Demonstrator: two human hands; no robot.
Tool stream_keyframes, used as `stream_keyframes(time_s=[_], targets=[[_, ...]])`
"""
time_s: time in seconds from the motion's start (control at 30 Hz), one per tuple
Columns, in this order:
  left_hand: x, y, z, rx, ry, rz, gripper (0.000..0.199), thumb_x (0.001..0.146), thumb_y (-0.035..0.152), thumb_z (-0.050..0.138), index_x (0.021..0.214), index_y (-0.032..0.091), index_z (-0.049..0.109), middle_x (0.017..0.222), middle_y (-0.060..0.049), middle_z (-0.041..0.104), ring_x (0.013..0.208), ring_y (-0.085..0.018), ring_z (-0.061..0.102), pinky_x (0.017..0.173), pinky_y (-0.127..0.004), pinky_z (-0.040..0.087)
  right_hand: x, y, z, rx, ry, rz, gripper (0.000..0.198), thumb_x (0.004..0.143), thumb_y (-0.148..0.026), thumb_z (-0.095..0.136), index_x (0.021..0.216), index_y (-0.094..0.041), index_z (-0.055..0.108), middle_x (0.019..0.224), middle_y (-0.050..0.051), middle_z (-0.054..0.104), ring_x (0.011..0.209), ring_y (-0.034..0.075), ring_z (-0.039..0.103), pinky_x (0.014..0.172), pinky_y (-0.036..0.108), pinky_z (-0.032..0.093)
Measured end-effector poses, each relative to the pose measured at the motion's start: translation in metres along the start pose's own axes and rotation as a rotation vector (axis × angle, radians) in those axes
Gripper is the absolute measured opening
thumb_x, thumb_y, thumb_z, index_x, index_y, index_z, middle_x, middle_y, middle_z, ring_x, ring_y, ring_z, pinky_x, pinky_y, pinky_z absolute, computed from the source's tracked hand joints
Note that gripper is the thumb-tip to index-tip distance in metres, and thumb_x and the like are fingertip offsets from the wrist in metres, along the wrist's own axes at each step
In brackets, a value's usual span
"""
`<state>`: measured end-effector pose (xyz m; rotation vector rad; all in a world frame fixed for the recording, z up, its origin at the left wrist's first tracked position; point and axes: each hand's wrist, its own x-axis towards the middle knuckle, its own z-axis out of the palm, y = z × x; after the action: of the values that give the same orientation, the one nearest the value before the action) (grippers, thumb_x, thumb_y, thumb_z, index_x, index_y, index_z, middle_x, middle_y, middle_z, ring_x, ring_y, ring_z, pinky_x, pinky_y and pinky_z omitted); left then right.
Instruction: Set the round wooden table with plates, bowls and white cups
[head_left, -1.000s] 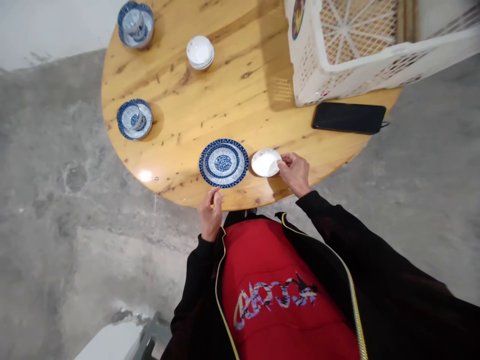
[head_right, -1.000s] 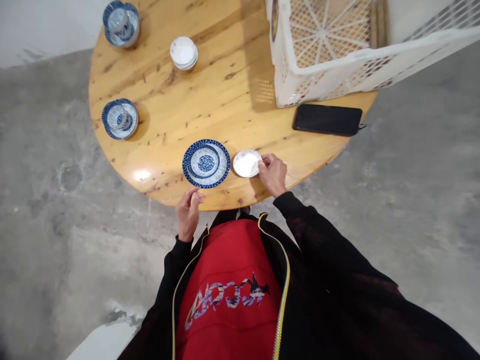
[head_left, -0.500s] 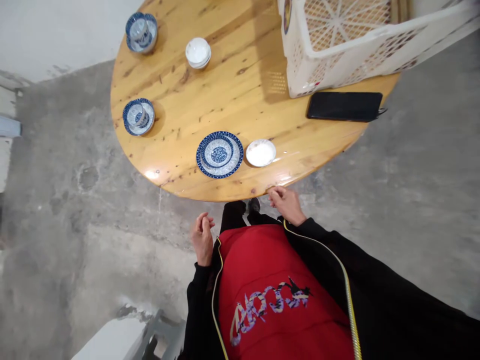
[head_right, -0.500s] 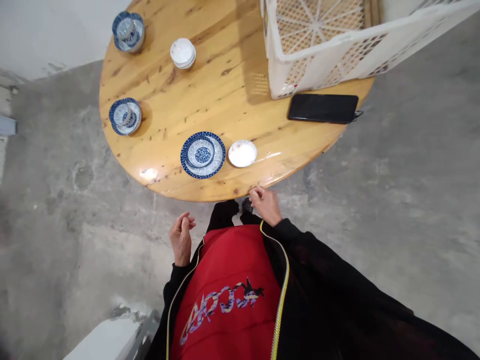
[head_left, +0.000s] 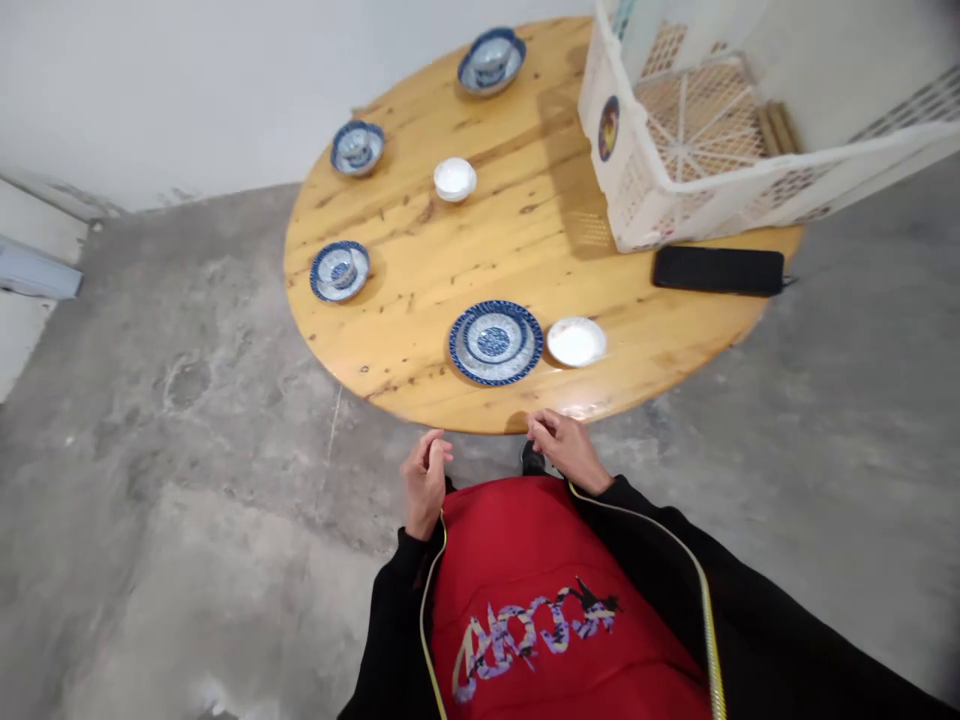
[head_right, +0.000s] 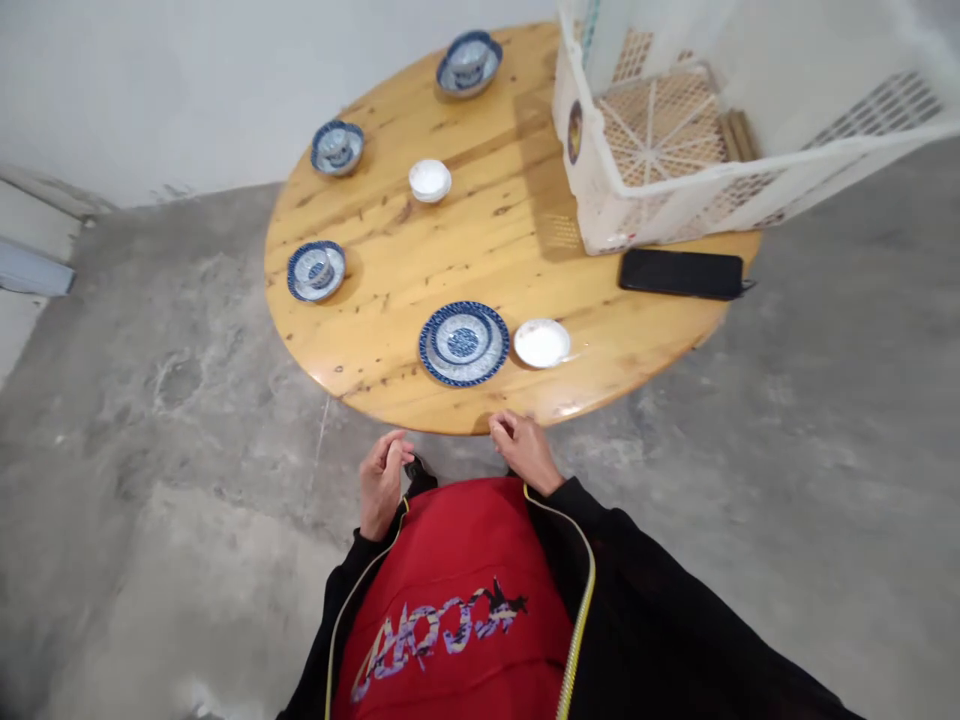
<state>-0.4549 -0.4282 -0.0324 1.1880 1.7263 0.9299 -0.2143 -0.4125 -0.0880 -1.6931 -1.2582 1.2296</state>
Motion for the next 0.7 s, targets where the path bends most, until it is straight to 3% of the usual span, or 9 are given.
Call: stream_keyframes(time_s=[0.2, 0.33, 0.43, 0.53, 0.7], targets=[[0.05, -0.035, -0.103, 0.038, 0.038, -0.009, 0.038, 0.094, 0.049, 0.054, 0.105, 0.017, 0.071, 0.087, -0.006, 0.075, 0.072, -0.018, 0.072, 0.075, -0.031, 0.058, 0.016, -0.056, 0.123, 0.076, -0.083, -0.021, 0.032, 0.084, -0.053, 0.051, 0.068, -0.025, 0.056, 0.062, 0.001, 0.065, 0.05, 0.018, 0.06, 0.052, 0.03, 0.045], [0.103, -0.038, -0.14, 0.054, -0.039, 0.097, 0.03, 0.094, 0.04, 0.052, 0.1, 0.018, 0.072, 0.084, -0.005, 0.076, 0.07, -0.017, 0.071, 0.073, -0.029, 0.055, 0.039, -0.097, 0.181, 0.107, -0.088, -0.052, 0.032, 0.083, -0.052, 0.052, 0.067, -0.025, 0.056, 0.058, 0.001, 0.062, 0.051, 0.018, 0.061, 0.052, 0.029, 0.046], [0.144, -0.031, -0.147, 0.091, -0.086, 0.184, 0.025, 0.094, 0.033, 0.053, 0.099, 0.019, 0.073, 0.082, -0.005, 0.076, 0.071, -0.018, 0.072, 0.075, -0.029, 0.055, 0.064, -0.121, 0.188, 0.121, -0.029, -0.059, 0.034, 0.082, -0.052, 0.054, 0.066, -0.023, 0.059, 0.057, 0.002, 0.063, 0.051, 0.018, 0.061, 0.052, 0.028, 0.047], [0.181, -0.023, -0.144, 0.074, -0.136, 0.187, 0.022, 0.093, 0.027, 0.054, 0.1, 0.019, 0.073, 0.085, -0.005, 0.078, 0.075, -0.018, 0.075, 0.076, -0.029, 0.056, 0.102, -0.137, 0.169, 0.127, 0.05, -0.059, 0.03, 0.08, -0.047, 0.06, 0.069, -0.02, 0.064, 0.063, 0.005, 0.068, 0.052, 0.016, 0.061, 0.051, 0.027, 0.048], [0.243, -0.009, -0.135, 0.042, -0.177, 0.183, 0.021, 0.093, 0.026, 0.055, 0.1, 0.018, 0.073, 0.082, -0.004, 0.077, 0.071, -0.017, 0.075, 0.07, -0.027, 0.057, 0.21, -0.16, 0.131, 0.185, 0.27, 0.054, 0.014, 0.078, -0.027, 0.065, 0.07, -0.016, 0.063, 0.065, 0.007, 0.068, 0.049, 0.013, 0.059, 0.046, 0.022, 0.046]])
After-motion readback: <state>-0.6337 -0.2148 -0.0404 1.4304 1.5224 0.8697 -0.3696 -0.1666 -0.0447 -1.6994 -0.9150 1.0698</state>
